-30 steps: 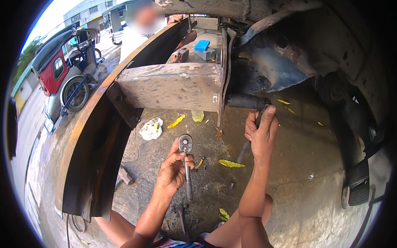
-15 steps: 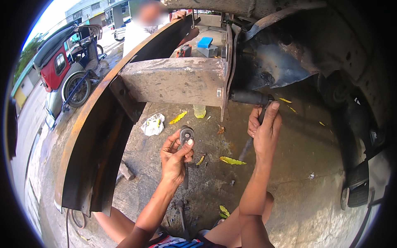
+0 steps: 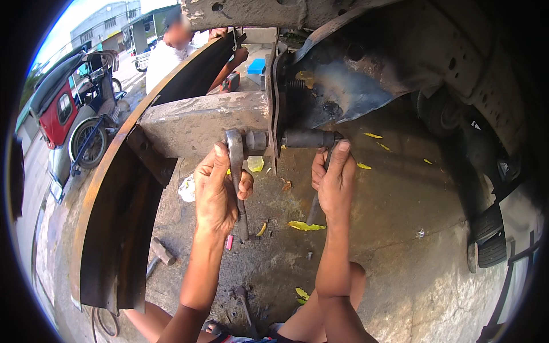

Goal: The person is assembling a metal frame by tightening bolts with a wrench. They are sitting on the ground and working on a large metal structure, using a wrench to secure bolts.

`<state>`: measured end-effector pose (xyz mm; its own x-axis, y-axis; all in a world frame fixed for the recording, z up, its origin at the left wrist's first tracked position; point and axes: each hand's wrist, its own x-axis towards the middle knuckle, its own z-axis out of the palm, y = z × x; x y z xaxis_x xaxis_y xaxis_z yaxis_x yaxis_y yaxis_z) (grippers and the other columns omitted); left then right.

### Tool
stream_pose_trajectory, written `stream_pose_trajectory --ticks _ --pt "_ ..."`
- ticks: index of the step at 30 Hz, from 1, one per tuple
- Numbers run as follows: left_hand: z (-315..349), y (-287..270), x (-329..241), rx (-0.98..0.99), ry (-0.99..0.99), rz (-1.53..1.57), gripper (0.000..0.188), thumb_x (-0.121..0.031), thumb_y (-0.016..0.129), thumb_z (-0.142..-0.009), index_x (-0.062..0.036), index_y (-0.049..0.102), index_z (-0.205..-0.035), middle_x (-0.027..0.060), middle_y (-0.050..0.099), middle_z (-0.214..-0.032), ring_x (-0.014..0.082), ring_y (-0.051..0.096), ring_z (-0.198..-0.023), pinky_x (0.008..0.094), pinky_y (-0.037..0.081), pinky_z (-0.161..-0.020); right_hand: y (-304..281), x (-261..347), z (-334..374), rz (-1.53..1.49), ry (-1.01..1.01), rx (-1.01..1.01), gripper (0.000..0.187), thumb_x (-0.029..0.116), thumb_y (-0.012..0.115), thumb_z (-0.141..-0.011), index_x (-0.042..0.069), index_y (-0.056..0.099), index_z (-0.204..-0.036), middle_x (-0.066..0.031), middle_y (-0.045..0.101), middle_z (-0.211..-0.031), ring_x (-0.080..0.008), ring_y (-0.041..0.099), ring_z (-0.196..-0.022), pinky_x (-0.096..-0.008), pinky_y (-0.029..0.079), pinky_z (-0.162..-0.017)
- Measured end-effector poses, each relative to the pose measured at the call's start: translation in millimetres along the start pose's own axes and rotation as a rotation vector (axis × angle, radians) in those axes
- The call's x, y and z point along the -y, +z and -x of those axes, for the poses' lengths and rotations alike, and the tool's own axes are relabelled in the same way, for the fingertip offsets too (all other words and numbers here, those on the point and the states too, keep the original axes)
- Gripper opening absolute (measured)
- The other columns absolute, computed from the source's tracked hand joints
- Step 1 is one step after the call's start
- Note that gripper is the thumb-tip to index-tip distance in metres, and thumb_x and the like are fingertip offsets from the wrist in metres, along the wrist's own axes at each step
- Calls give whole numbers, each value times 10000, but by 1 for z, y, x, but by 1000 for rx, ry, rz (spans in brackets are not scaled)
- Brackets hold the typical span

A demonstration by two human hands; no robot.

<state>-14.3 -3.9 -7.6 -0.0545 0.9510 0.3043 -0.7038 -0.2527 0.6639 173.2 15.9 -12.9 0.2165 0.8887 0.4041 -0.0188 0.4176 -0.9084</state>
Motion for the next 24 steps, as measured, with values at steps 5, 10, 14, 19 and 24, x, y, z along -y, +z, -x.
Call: stream_pose_trajectory --ticks 5,10,14,19,24 --pt "-2 0 3 25 10 -96 447 -392 484 -1103 19 610 -1230 57 635 -847 66 482 -495 208 373 -430 0 0 0 10 8 -23 679 667 282 -1065 72 444 -780 36 377 -600 -54 362 -476 -232 279 -425" --pt "-3 8 18 -112 367 -518 320 -253 429 -1129 15 576 -1225 58 642 -824 69 499 -491 251 400 -438 -3 -7 -4 95 -39 10 722 685 248 -1060 71 426 -724 22 388 -591 -73 370 -475 -246 291 -430" --pt "-10 3 27 -167 534 -745 325 -255 371 -1137 -13 504 -1308 47 600 -759 60 480 -477 243 377 -444 5 -10 -4 173 -113 -37 746 653 211 -1077 54 431 -690 -2 415 -588 -103 416 -482 -272 359 -455" --pt "-4 1 38 -96 583 -718 403 -354 391 -1129 -39 481 -1363 -10 509 -636 55 468 -462 234 376 -446 2 -9 -3 179 -167 -19 595 523 279 -1117 36 443 -816 -6 412 -591 -101 427 -481 -283 385 -455" --pt "0 0 17 -13 529 -976 433 -285 466 -1108 -32 505 -1458 38 562 -678 94 562 -539 272 450 -514 -14 39 11 243 26 156 516 463 329 -1128 18 467 -907 -20 437 -565 -116 462 -425 -282 385 -409"
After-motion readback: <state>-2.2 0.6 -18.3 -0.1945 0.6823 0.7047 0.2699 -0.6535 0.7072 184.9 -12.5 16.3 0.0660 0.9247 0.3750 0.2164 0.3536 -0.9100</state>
